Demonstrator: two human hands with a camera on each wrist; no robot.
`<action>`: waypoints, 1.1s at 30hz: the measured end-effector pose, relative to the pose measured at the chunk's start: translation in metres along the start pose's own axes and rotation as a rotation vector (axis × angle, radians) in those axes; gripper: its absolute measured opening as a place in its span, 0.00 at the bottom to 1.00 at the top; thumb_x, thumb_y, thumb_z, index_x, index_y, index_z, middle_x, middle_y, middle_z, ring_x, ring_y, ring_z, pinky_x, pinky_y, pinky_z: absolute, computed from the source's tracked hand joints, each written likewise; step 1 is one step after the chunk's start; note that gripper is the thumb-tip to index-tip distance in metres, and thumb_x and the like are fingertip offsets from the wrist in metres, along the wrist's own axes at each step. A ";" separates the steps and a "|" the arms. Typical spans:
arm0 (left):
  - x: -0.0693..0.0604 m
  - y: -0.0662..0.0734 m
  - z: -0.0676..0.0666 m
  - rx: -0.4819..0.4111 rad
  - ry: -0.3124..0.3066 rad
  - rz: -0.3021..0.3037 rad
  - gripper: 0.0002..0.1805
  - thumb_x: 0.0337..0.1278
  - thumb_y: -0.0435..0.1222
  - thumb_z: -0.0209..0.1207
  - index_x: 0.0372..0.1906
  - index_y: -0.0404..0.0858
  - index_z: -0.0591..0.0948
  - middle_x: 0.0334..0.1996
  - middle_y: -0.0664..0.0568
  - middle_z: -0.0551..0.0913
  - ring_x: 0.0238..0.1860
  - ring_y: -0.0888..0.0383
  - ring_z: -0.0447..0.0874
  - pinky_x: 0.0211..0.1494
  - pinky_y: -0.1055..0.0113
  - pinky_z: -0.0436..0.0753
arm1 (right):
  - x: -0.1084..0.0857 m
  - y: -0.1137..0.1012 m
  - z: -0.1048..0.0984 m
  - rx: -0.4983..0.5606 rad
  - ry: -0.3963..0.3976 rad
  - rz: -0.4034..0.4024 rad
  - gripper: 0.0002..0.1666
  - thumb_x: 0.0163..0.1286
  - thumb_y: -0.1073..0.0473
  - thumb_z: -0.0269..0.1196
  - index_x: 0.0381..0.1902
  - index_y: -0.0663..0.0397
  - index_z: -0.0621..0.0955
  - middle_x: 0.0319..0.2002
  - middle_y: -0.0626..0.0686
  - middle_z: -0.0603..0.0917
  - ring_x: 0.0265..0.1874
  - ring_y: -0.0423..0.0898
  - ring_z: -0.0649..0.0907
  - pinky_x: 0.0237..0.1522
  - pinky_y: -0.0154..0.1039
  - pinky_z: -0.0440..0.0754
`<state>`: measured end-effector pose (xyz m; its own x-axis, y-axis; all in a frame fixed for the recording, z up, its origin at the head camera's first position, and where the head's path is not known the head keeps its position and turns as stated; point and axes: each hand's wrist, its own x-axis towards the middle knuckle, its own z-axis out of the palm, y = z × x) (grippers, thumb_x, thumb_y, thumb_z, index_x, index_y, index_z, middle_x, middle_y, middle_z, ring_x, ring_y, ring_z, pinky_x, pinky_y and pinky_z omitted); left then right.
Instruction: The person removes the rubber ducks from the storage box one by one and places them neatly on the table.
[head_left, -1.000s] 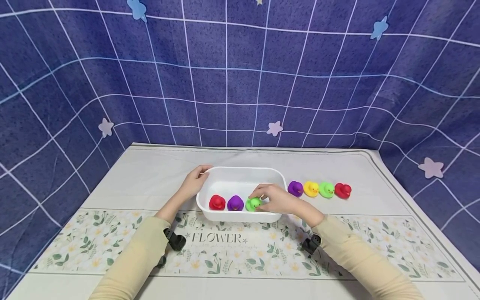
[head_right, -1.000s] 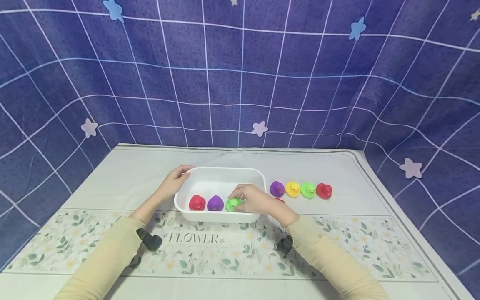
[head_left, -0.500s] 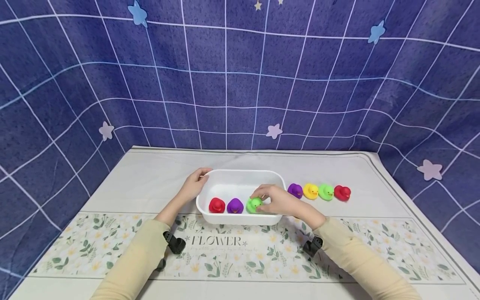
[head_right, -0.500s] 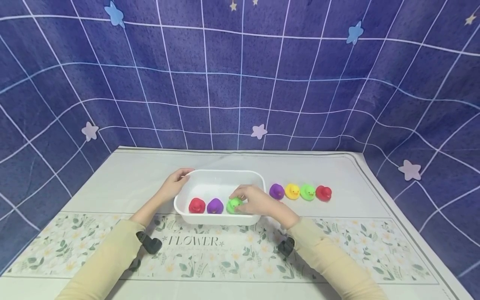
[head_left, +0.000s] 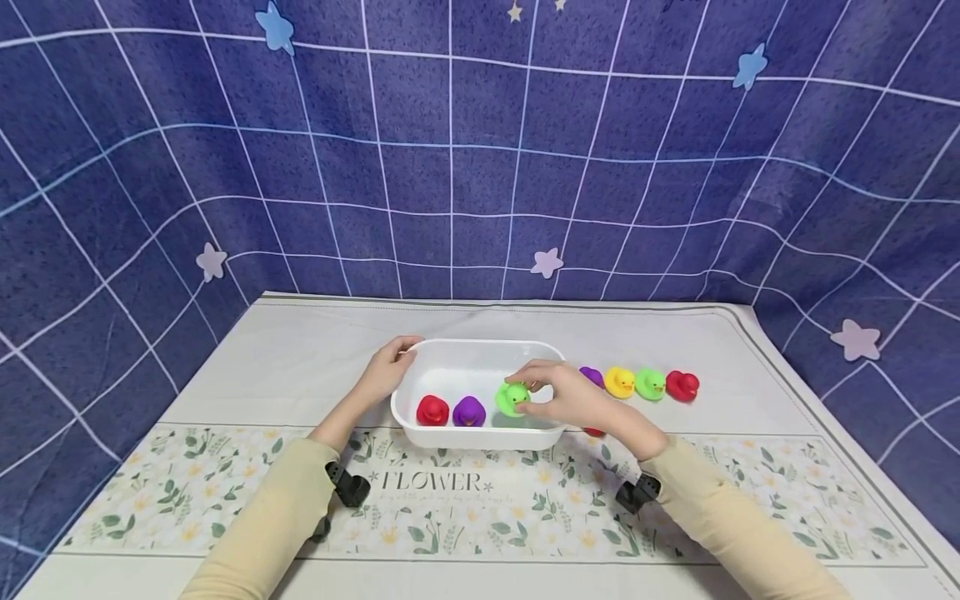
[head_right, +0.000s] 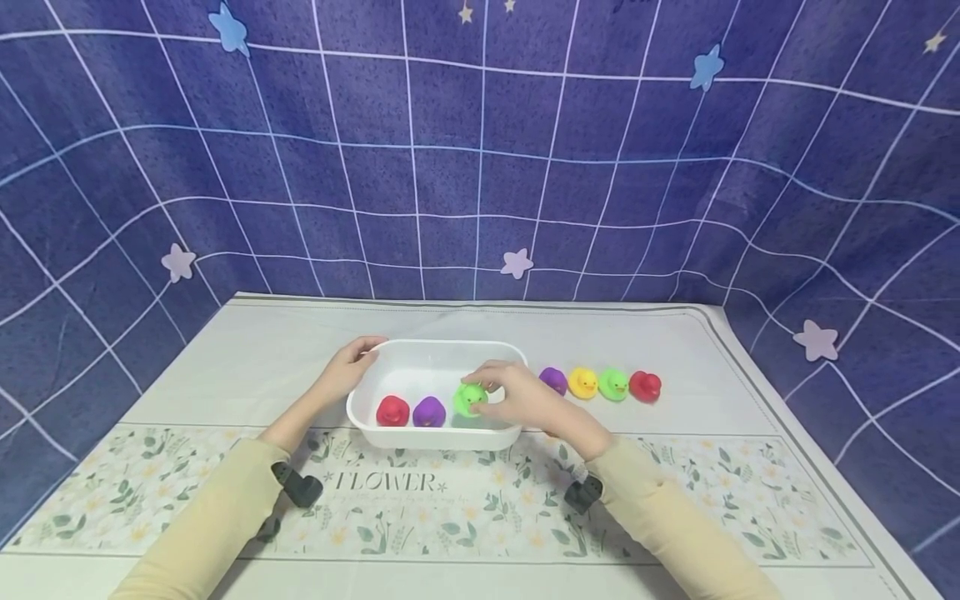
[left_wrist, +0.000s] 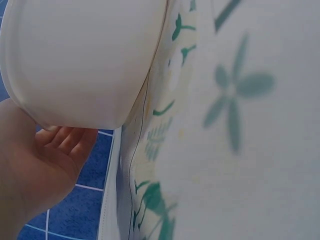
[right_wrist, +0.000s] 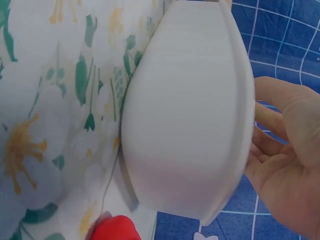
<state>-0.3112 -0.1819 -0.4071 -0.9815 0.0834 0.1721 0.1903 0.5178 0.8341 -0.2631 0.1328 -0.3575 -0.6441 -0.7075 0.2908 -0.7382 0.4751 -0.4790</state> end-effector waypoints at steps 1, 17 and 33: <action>0.000 0.000 0.000 0.004 0.001 0.003 0.19 0.70 0.35 0.45 0.61 0.32 0.71 0.53 0.37 0.76 0.50 0.45 0.77 0.50 0.59 0.79 | -0.001 -0.001 -0.002 -0.003 0.009 -0.004 0.23 0.59 0.56 0.68 0.52 0.55 0.81 0.45 0.49 0.84 0.41 0.43 0.81 0.45 0.44 0.82; -0.001 0.000 0.000 0.004 -0.002 -0.001 0.19 0.70 0.35 0.45 0.61 0.33 0.71 0.55 0.37 0.76 0.51 0.45 0.77 0.52 0.56 0.78 | -0.024 0.002 -0.019 0.015 0.079 -0.014 0.21 0.58 0.57 0.68 0.50 0.54 0.81 0.45 0.49 0.83 0.39 0.44 0.81 0.37 0.43 0.82; -0.002 0.002 0.000 0.008 -0.002 0.005 0.19 0.70 0.35 0.45 0.61 0.33 0.71 0.55 0.37 0.76 0.51 0.44 0.77 0.51 0.56 0.79 | -0.046 0.007 -0.036 -0.001 0.166 -0.033 0.21 0.57 0.60 0.69 0.49 0.58 0.82 0.42 0.49 0.83 0.32 0.38 0.79 0.32 0.35 0.81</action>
<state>-0.3090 -0.1810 -0.4058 -0.9806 0.0876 0.1752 0.1949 0.5245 0.8288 -0.2460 0.1881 -0.3444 -0.6435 -0.6270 0.4390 -0.7598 0.4537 -0.4656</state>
